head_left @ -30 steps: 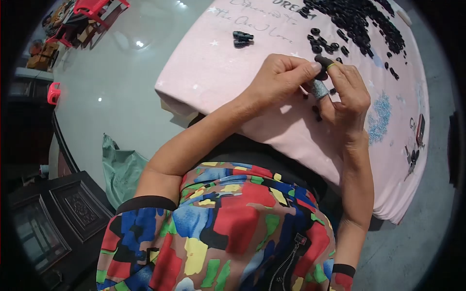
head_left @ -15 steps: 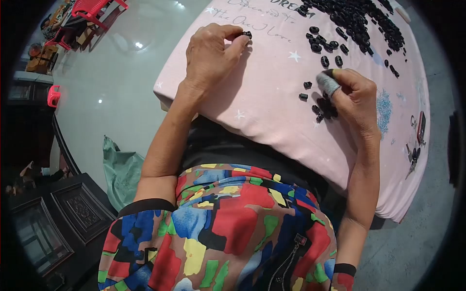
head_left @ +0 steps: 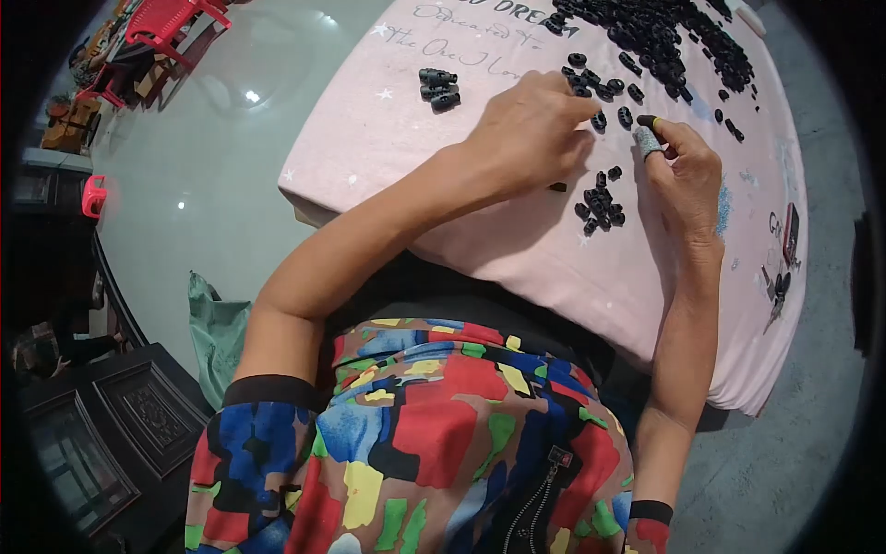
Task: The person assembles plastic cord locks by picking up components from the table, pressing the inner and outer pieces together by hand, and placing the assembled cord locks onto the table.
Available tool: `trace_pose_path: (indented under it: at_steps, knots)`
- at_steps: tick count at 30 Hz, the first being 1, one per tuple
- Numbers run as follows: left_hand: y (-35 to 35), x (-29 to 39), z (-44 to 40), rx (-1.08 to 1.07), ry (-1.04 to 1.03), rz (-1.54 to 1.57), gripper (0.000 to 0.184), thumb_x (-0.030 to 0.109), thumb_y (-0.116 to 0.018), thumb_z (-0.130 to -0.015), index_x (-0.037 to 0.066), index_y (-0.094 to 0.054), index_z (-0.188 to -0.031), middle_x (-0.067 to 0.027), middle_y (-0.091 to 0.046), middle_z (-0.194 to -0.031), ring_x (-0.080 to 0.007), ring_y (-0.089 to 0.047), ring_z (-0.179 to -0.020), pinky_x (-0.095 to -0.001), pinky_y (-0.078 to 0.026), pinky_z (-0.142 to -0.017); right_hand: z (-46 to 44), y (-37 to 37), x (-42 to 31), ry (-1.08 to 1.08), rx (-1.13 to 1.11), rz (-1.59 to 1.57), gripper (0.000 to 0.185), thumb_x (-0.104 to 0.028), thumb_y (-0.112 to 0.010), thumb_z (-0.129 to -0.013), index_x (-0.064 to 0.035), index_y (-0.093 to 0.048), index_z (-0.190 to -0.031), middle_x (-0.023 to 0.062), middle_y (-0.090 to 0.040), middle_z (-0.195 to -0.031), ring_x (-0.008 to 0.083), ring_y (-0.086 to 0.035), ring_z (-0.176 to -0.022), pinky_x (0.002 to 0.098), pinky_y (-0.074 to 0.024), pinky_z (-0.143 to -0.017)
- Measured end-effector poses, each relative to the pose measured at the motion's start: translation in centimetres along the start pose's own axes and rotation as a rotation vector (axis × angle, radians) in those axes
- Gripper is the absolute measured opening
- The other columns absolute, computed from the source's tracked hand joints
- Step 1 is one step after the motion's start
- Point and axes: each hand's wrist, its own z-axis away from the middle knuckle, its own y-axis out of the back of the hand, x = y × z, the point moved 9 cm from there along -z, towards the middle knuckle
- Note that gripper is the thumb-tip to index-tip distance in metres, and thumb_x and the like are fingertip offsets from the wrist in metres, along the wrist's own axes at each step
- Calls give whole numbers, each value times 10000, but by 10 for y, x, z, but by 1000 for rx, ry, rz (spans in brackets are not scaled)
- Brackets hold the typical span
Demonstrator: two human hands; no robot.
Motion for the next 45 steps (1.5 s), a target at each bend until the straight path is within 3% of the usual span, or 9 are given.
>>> trace_pose_path:
  at_steps: [3, 11, 20, 30, 34, 38, 41, 43, 45]
  knots:
    - [-18, 8, -15, 5, -59, -77, 297, 221, -669, -867, 78, -695, -1126, -152, -627, -1108, -315, -562, -1118, -399, -488, -930, -2, 7, 16, -85, 8, 56, 210, -125, -646, -819, -65, -741, -996, 118, -713, -870, 239, -654, -688, 343, -510, -673]
    - [-10, 2, -3, 21, -16, 11, 308, 154, -681, -861, 90, -690, -1161, -132, -626, -1062, -305, -617, -1001, -374, -521, -868, -2, 9, 43, -281, -181, 25, 271, -185, -634, -794, -84, -742, -1021, 133, -713, -830, 264, -672, -703, 366, -516, -697]
    - [-20, -3, -18, 12, 9, -49, 267, 165, -647, -880, 117, -714, -1134, -124, -627, -1071, -306, -622, -1013, -398, -509, -895, -3, 45, 86, -396, -160, 322, 230, -225, -613, -806, -89, -745, -936, 145, -708, -831, 332, -681, -782, 413, -518, -721]
    - [-15, 28, 2, 65, -208, 100, 296, 201, -612, -929, 86, -676, -1193, -172, -632, -1150, -344, -598, -1079, -417, -481, -951, 1, 32, 68, -285, -264, 535, 251, -223, -624, -785, -71, -750, -941, 204, -698, -884, 378, -681, -856, 451, -517, -780]
    - [-39, 59, 19, -334, -310, 151, 273, 238, -601, -925, 26, -656, -1089, -179, -617, -1190, -351, -546, -1158, -424, -450, -986, -1, 35, 71, -316, -291, 367, 267, -191, -599, -774, -68, -745, -961, 207, -695, -883, 388, -672, -858, 446, -515, -788]
    - [-34, 52, 30, -211, -305, 255, 341, 258, -667, -876, 43, -636, -1138, -166, -609, -1206, -353, -540, -1163, -432, -436, -996, 1, 47, 83, -264, -147, 336, 258, -156, -571, -765, -48, -725, -943, 208, -684, -849, 399, -657, -845, 445, -508, -769]
    - [-28, 51, 31, -155, -316, 269, 370, 268, -696, -854, 50, -627, -1144, -155, -588, -1245, -358, -536, -1166, -447, -426, -1003, 3, 32, 69, -220, -285, 427, 225, -134, -571, -756, -19, -698, -902, 217, -665, -826, 407, -644, -832, 445, -497, -749]
    - [-25, 56, 34, -17, -364, 234, 359, 268, -697, -850, 56, -629, -1132, -145, -580, -1255, -357, -540, -1161, -450, -423, -1004, 1, 26, 60, -160, -298, 392, 217, -134, -603, -769, 10, -682, -910, 202, -645, -759, 355, -632, -726, 423, -475, -689]
    - [-33, 63, 39, -100, -393, 170, 339, 265, -699, -845, 68, -640, -1115, -141, -578, -1248, -352, -546, -1154, -446, -422, -1000, 2, 25, 50, -159, -304, 320, 207, -131, -637, -772, 37, -660, -890, 195, -617, -702, 303, -607, -637, 400, -461, -645]
